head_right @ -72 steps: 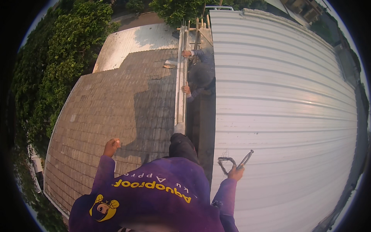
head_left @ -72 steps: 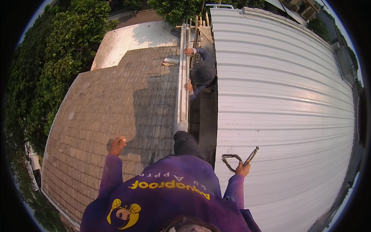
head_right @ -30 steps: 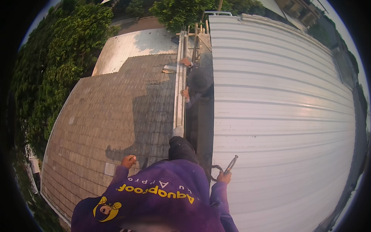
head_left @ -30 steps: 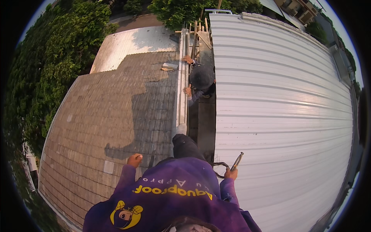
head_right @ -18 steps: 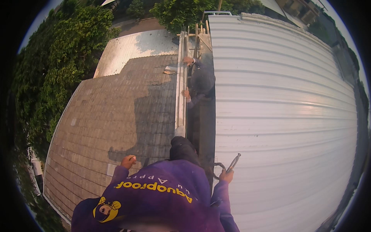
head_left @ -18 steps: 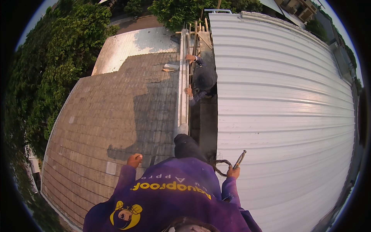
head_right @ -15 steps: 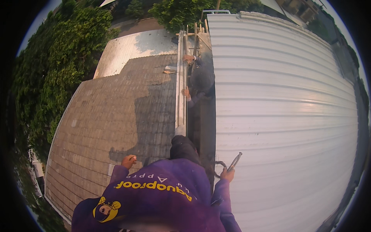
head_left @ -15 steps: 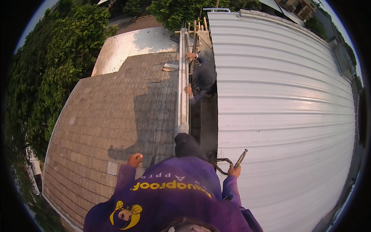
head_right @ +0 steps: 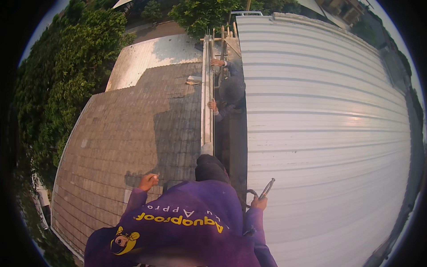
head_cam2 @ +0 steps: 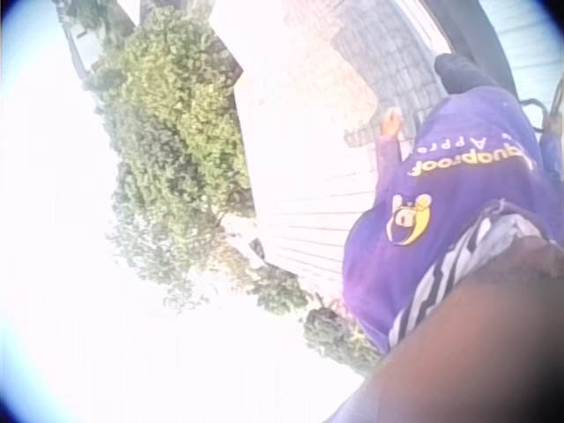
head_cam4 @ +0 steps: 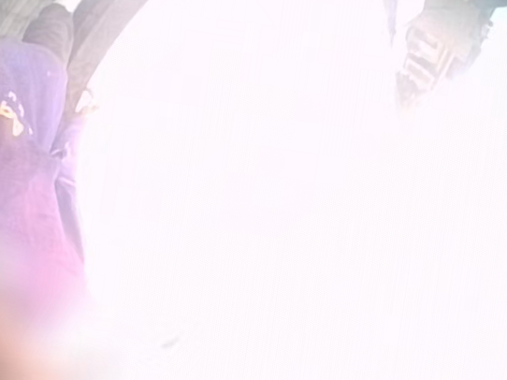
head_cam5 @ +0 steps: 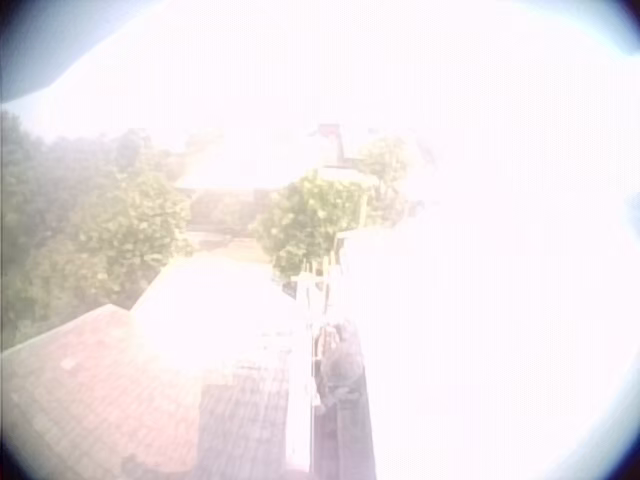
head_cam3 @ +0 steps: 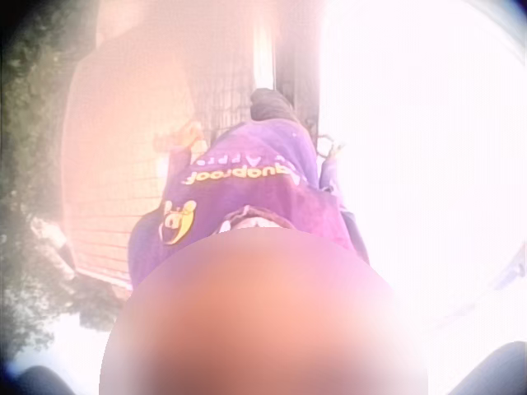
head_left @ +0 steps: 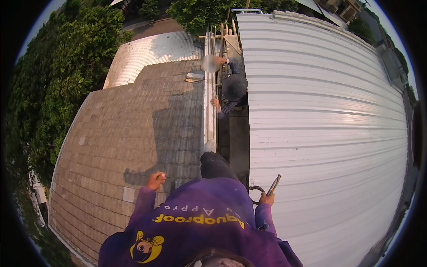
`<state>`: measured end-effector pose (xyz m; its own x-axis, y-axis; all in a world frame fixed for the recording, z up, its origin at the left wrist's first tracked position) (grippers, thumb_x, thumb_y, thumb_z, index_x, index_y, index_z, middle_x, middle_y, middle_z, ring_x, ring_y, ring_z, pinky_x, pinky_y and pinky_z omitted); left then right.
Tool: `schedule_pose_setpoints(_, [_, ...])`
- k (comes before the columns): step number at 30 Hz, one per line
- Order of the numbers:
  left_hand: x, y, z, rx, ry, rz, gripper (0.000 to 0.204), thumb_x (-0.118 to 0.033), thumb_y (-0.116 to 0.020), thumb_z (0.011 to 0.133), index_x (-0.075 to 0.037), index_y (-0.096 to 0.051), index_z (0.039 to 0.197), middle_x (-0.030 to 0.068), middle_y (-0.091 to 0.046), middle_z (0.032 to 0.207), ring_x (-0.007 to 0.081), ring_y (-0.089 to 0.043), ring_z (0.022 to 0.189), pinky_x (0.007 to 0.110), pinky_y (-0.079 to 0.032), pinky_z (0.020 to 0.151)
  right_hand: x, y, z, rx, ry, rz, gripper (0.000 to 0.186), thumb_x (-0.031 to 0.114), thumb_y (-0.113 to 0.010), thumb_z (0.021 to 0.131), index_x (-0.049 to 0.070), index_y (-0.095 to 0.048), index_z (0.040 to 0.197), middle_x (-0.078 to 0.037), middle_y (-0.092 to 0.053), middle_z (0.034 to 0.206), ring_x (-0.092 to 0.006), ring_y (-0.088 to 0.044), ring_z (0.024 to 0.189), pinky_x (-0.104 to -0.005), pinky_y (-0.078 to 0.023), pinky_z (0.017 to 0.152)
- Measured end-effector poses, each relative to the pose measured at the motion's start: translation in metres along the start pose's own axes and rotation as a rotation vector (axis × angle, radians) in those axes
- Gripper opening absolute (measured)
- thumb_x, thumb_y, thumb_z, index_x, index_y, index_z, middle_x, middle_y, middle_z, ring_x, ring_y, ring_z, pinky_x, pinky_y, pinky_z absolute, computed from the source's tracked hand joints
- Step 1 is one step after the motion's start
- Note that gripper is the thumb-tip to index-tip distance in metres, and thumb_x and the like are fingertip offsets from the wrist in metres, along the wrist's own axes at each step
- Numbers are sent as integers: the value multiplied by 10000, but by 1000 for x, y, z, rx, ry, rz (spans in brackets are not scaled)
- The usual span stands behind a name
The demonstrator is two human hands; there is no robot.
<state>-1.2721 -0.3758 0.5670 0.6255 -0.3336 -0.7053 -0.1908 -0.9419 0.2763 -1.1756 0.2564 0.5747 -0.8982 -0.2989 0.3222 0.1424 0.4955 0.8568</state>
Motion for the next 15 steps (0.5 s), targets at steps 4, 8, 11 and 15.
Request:
schedule_pose_setpoints(4, [-172,-13,-45,228,-138,11,352,-330,-664,1028,-9,-730,1155,90,-737,1052,191,-710,975,382,-546,902,-15,3,15,-23,-35,-10,458,211,-820,835,-42,-597,1146,-278,-711,1060,-465,-708,1007,-517,-547,894])
schedule_pose_setpoints(8, [-305,-11,-125,881,-442,-278,382,-351,-771,960,-26,-735,1157,107,-707,1143,228,-681,1039,391,-537,933,-31,7,44,-24,-79,54,463,223,-821,830,-44,-604,1140,-276,-712,1063,-462,-706,1016,-516,-545,899])
schedule_pose_setpoints(11, [-386,-9,-185,1338,-770,-349,448,-335,-857,875,-21,-738,1171,134,-684,1194,273,-670,1071,400,-543,903,-11,16,38,-48,-52,65,492,251,-815,829,-51,-603,1156,-280,-709,1068,-457,-702,1029,-519,-540,910])
schedule_pose_setpoints(15, [-416,-2,-179,1323,-826,-178,326,-234,-842,900,11,-744,1091,143,-706,1061,284,-682,980,386,-542,840,-19,10,54,-120,-103,31,496,255,-810,829,-61,-615,1158,-279,-710,1093,-460,-701,1038,-525,-536,923])
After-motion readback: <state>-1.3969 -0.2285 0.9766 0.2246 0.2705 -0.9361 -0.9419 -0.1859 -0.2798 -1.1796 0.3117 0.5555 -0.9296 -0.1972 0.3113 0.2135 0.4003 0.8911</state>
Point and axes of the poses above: each hand's wrist, its own z-axis towards the middle knuckle, its own y-axis out of the back of the hand, x = y × z, the point moved 4 cm from there along z, towards the middle knuckle
